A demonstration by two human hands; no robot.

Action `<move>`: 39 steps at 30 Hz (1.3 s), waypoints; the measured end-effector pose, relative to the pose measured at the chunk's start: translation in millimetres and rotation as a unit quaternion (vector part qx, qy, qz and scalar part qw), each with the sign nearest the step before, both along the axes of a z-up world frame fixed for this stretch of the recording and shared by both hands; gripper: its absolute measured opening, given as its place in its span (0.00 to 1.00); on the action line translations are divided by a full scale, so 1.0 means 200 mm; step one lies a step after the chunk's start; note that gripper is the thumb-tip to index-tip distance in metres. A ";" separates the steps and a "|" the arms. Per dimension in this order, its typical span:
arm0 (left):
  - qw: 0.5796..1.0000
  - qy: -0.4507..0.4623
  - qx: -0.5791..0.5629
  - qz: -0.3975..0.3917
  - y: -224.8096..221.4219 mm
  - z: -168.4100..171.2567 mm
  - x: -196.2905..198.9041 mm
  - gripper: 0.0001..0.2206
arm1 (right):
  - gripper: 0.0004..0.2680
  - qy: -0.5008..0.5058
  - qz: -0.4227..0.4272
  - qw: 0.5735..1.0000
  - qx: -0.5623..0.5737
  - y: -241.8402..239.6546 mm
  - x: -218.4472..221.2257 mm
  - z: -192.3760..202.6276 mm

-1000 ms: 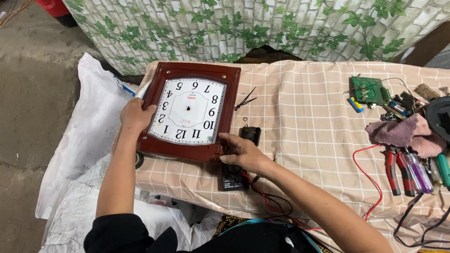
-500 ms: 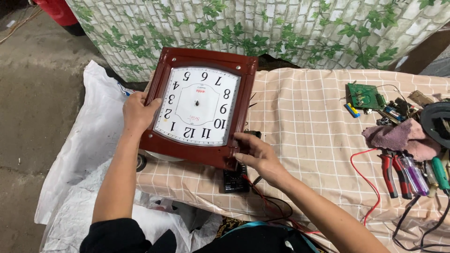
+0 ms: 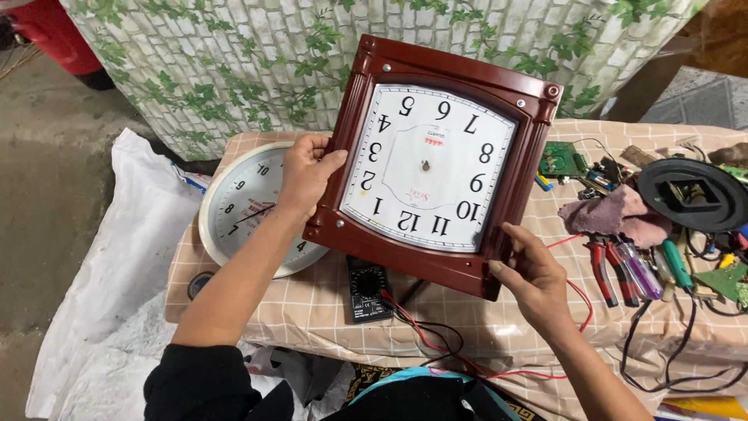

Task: Testing clock movements with a multimeter and assembling the clock face into a decorative frame.

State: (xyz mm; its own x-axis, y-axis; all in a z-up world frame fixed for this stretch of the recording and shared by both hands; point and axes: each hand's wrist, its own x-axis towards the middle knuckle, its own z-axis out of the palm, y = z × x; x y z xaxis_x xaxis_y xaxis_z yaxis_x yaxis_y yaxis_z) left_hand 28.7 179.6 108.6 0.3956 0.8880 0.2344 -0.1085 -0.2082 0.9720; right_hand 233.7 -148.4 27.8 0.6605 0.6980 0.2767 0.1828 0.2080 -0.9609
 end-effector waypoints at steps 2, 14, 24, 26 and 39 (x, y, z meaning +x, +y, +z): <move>0.999 0.004 -0.040 -0.032 -0.06 0.01 0.04 0.18 | 0.24 -0.009 -0.016 1.000 -0.004 -0.10 0.03 0.02; 0.964 0.082 -0.170 -0.185 -0.21 -0.18 0.17 0.37 | 0.19 -0.136 -0.046 0.985 -0.094 -0.50 0.15 0.07; 0.909 0.127 -0.326 -0.225 -0.43 -0.19 0.17 0.61 | 0.18 -0.080 -0.053 0.990 -0.100 -0.74 0.21 -0.13; 0.901 0.158 -0.341 -0.217 -0.50 -0.14 0.17 0.49 | 0.18 -0.072 -0.052 0.990 -0.111 -0.77 0.22 -0.17; 0.886 0.258 -0.337 -0.189 -0.58 -0.31 0.15 0.50 | 0.19 -0.085 -0.057 0.981 -0.166 -0.74 0.25 -0.13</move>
State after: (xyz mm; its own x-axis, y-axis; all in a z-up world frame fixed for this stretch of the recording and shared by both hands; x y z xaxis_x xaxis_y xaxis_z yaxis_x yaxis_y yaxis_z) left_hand 58.1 63.6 47.0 0.5945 0.5387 -0.5969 0.4483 0.3942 0.8023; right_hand 284.3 -296.1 2.0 0.7030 0.6931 0.1593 0.3505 -0.1427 -0.9256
